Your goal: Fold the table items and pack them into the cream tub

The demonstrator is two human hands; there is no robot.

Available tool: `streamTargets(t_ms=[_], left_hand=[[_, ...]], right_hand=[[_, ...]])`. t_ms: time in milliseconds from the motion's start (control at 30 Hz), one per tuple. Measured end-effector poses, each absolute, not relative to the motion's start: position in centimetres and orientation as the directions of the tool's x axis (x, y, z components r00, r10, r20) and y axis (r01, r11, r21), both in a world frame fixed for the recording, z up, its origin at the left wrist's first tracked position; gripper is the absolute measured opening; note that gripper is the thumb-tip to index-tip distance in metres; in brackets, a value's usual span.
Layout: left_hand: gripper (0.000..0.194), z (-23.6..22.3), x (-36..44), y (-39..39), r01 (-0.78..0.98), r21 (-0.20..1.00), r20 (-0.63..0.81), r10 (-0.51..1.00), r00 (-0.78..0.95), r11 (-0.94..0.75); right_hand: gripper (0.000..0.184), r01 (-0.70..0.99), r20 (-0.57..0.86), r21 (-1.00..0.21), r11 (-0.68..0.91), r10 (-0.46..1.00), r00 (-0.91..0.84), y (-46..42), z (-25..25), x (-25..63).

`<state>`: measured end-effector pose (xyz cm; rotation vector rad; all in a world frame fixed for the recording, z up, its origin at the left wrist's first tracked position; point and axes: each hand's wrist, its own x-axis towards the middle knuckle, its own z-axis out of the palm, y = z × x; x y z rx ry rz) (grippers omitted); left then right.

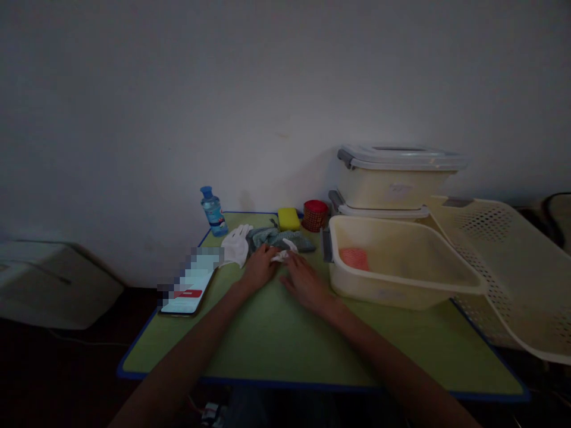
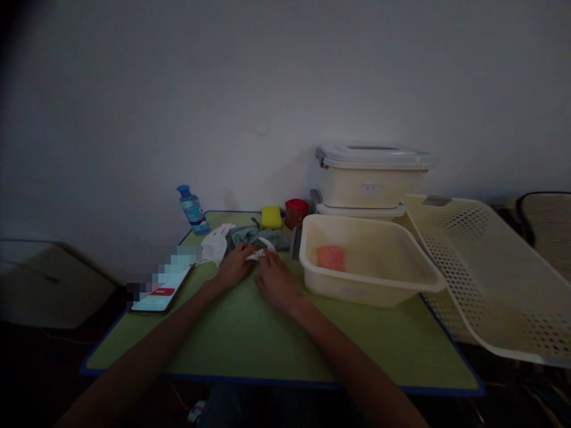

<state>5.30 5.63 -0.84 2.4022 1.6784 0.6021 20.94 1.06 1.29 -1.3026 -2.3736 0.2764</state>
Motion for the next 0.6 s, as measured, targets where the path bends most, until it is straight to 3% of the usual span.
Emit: streamTargets(t_ms=[133,367,500,600], left_hand=[[0.035,-1.2,4.9,5.8,0.825,0.411,0.255,0.917,0.306,-0.389],[0.041,-1.6,4.8,6.0,0.819,0.409,0.293,0.907,0.301,-0.403],[0.05,-1.7,4.8,5.9,0.858,0.379,0.307,0.922,0.237,-0.347],[0.056,-1.7,4.9,5.7,0.887,0.356,0.286,0.938,0.198,-0.295]], right_hand=[[0.032,0.738,0.309,-0.502,0.451,0.89,-0.334,2.4,0.0,22.2],[0.009,0.635,0.247,-0.747,0.197,0.969,-0.01,4.7,-1.3,24.6],[0.008,0.622,0.241,-0.771,0.136,0.967,0.087,5.2,-1.5,25.0],[0.017,0.681,0.308,-0.693,0.235,0.951,-0.015,4.8,-1.3,24.9]])
